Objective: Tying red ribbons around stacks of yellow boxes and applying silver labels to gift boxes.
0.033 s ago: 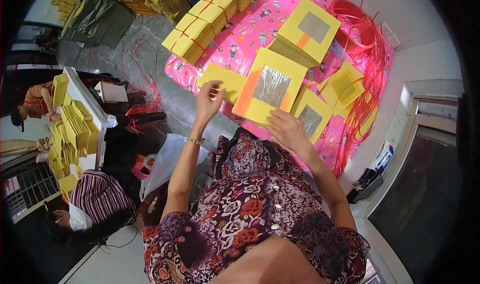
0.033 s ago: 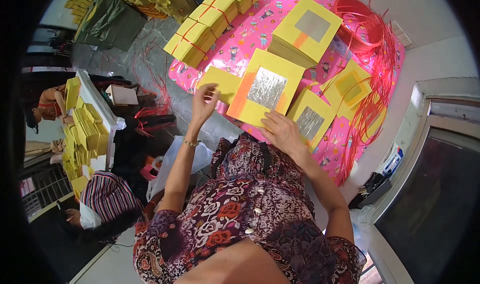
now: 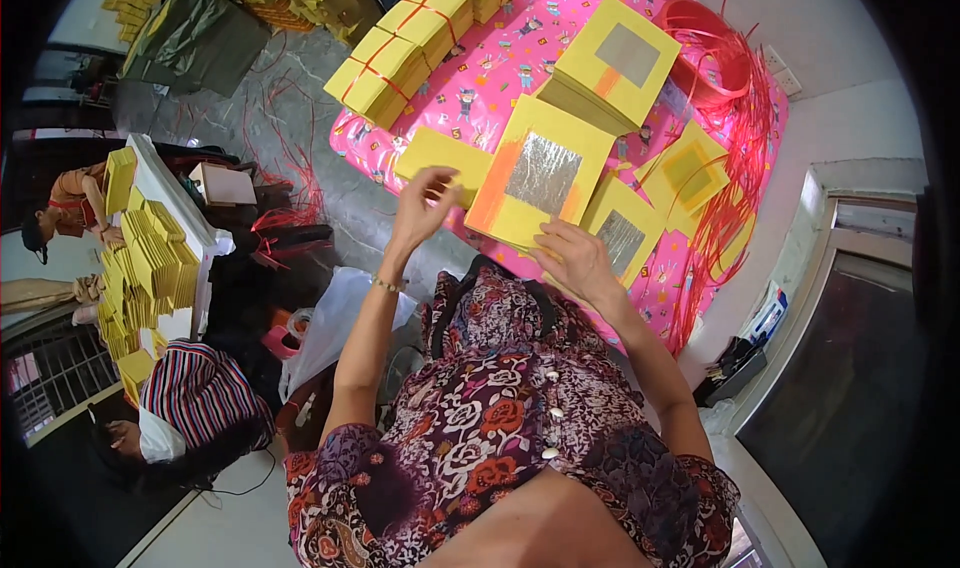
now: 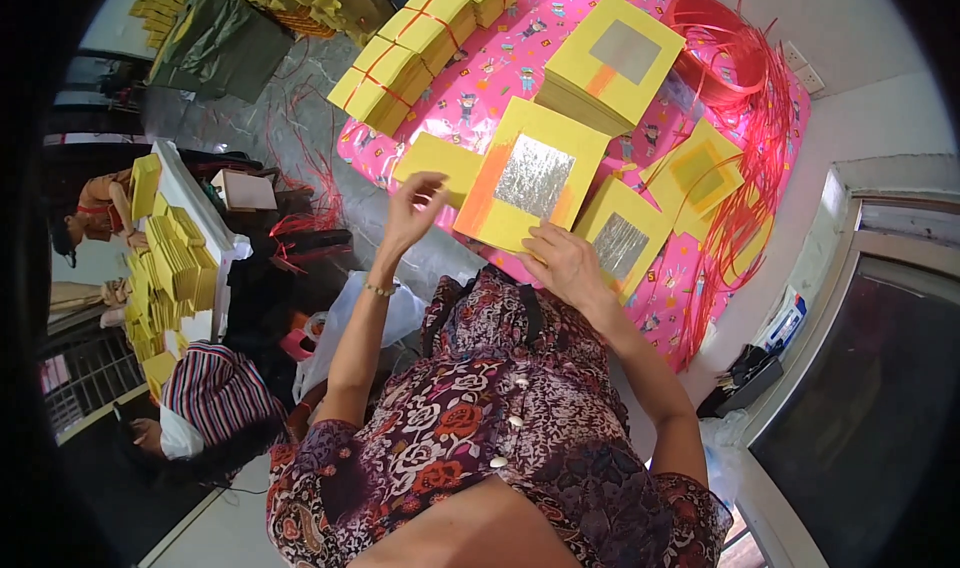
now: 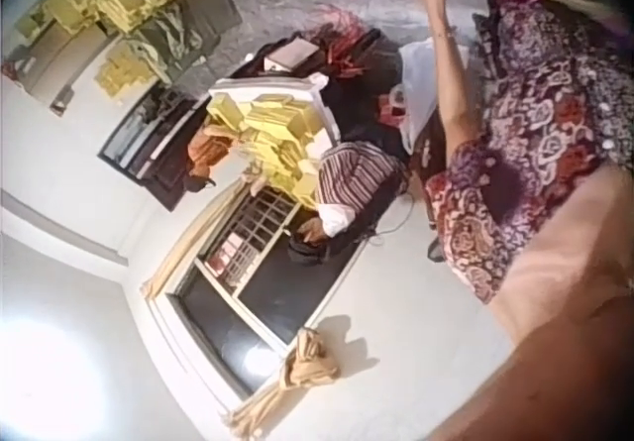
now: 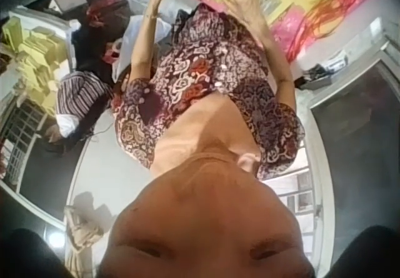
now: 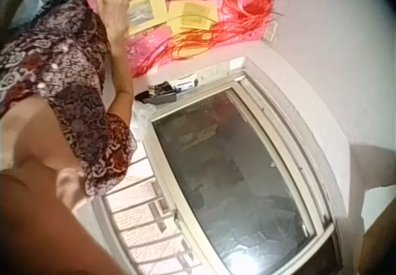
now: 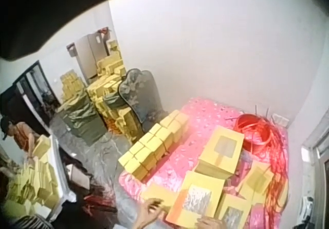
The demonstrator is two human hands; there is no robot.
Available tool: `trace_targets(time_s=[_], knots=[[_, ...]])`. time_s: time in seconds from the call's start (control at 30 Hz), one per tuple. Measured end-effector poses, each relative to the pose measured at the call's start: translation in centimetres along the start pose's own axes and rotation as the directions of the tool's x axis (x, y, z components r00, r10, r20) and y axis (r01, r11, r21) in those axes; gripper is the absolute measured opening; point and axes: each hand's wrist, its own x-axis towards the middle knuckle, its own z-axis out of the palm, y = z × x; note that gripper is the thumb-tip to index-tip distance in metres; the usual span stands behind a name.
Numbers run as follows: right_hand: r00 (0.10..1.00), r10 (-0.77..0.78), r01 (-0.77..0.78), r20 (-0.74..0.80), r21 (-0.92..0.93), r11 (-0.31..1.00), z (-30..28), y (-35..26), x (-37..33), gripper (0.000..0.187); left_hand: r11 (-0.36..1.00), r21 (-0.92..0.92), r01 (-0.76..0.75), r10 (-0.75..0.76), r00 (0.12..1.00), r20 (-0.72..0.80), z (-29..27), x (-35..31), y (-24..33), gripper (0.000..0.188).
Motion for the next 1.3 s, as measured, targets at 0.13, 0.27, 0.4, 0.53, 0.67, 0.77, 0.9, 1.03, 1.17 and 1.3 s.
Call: trace_targets(time_s=[0.13,0.27,0.4,0.53,0.67,0.77,0.9,1.03,1.17,1.3], knots=[[0.999,0.043,-0.040,-0.028,0.085,0.996,0.1,0.1,0.2,0.013,0.927,0.217,-0.307,0.229,0.918,0.323,0.7,-1.9,4.9,0.057],[0.978,0.208,-0.194,-0.027,0.261,0.946,-0.3,-0.3,0.5,0.011,0.920,0.303,-0.251,0.145,0.932,0.331,1.1,-2.7,5.5,0.058],[0.950,0.312,-0.288,0.009,0.406,0.867,-0.1,0.4,0.2,0.015,0.931,0.253,-0.262,0.176,0.931,0.319,1.0,-2.5,4.6,0.056],[0.947,0.320,-0.304,0.020,0.376,0.875,-0.3,0.3,0.5,0.017,0.929,0.243,-0.280,0.193,0.925,0.327,0.8,-2.4,4.7,0.052],[0.936,0.351,-0.334,0.029,0.392,0.857,-0.1,0.6,0.3,0.017,0.924,0.262,-0.277,0.185,0.927,0.327,0.8,-2.4,5.1,0.049],[0.924,0.380,-0.361,0.040,0.414,0.836,-0.2,0.5,0.4,0.017,0.928,0.254,-0.274,0.189,0.931,0.313,0.9,-2.5,4.9,0.049],[0.922,0.384,-0.367,0.041,0.401,0.839,-0.1,0.7,0.4,0.017,0.937,0.248,-0.246,0.166,0.938,0.304,0.9,-2.5,4.8,0.049],[0.918,0.393,-0.381,0.055,0.404,0.832,0.0,0.8,0.4,0.017,0.943,0.250,-0.221,0.146,0.947,0.287,1.1,-2.6,4.7,0.050],[0.923,0.382,-0.365,0.038,0.396,0.843,0.0,0.6,0.4,0.017,0.950,0.242,-0.200,0.129,0.951,0.280,1.1,-2.9,4.9,0.051],[0.926,0.377,-0.356,0.028,0.401,0.844,0.2,0.8,0.2,0.017,0.944,0.252,-0.215,0.141,0.949,0.280,1.1,-3.0,5.0,0.047]])
